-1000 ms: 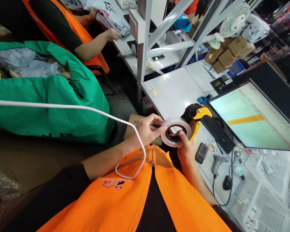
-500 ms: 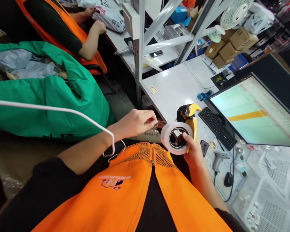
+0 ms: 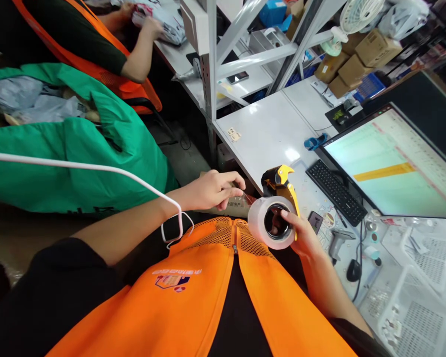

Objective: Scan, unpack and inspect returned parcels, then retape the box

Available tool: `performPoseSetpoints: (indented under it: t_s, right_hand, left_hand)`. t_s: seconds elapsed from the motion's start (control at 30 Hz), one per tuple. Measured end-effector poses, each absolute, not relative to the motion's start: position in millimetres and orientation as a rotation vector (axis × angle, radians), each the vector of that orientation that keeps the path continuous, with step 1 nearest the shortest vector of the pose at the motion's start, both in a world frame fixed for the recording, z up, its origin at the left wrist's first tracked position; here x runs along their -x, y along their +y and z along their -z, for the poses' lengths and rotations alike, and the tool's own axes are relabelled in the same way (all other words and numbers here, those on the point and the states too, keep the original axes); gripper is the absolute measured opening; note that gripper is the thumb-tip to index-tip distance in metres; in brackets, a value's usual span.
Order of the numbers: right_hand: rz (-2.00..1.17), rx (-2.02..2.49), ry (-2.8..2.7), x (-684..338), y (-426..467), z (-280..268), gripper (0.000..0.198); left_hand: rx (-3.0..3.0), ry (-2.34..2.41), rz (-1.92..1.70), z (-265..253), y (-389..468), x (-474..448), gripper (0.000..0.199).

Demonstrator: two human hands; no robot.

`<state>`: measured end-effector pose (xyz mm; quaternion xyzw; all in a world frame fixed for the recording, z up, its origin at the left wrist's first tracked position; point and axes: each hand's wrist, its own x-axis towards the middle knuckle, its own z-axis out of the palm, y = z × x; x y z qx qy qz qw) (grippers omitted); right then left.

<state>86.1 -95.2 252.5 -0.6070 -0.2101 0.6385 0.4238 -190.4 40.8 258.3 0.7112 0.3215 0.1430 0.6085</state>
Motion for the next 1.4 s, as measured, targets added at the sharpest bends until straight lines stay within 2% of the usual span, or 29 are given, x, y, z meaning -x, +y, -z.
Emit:
performPoseSetpoints:
  t_s: [0.27, 0.4, 0.7, 0.93, 1.17, 1.4]
  right_hand:
    - [-1.499, 1.545, -0.877, -102.3, -98.7, -256.2, 0.051]
    - [-1.419, 1.560, -0.985, -98.2, -98.7, -268.7, 0.046]
    - [-1.271, 1.502, -1.391, -105.3, -99.2, -278.3, 0.053]
    - [-1.123, 1.471, -1.624, -111.1, -105.2, -273.9, 0.059]
    - [-1.025, 1.418, -1.737, -110.8, -110.2, -265.2, 0.060]
    - [-0.974, 1.350, -1.905, -83.9, -120.8, -246.6, 0.055]
  left_hand:
    - [-1.042, 0.562, -0.160, -238.6, 11.5, 197.7, 0.057]
    - [-0.943, 0.521, -0.099, -235.8, 4.6, 203.6, 0.060]
    - [-0.632, 0.366, -0.035, -207.9, -12.1, 208.3, 0.076]
    - [-0.435, 0.240, -0.127, -192.8, -21.5, 213.7, 0.065]
    - [-0.566, 0.519, -0.355, -188.8, -35.1, 198.9, 0.050]
    - [-0.540, 0.787, -0.422, -169.2, -50.1, 196.7, 0.057]
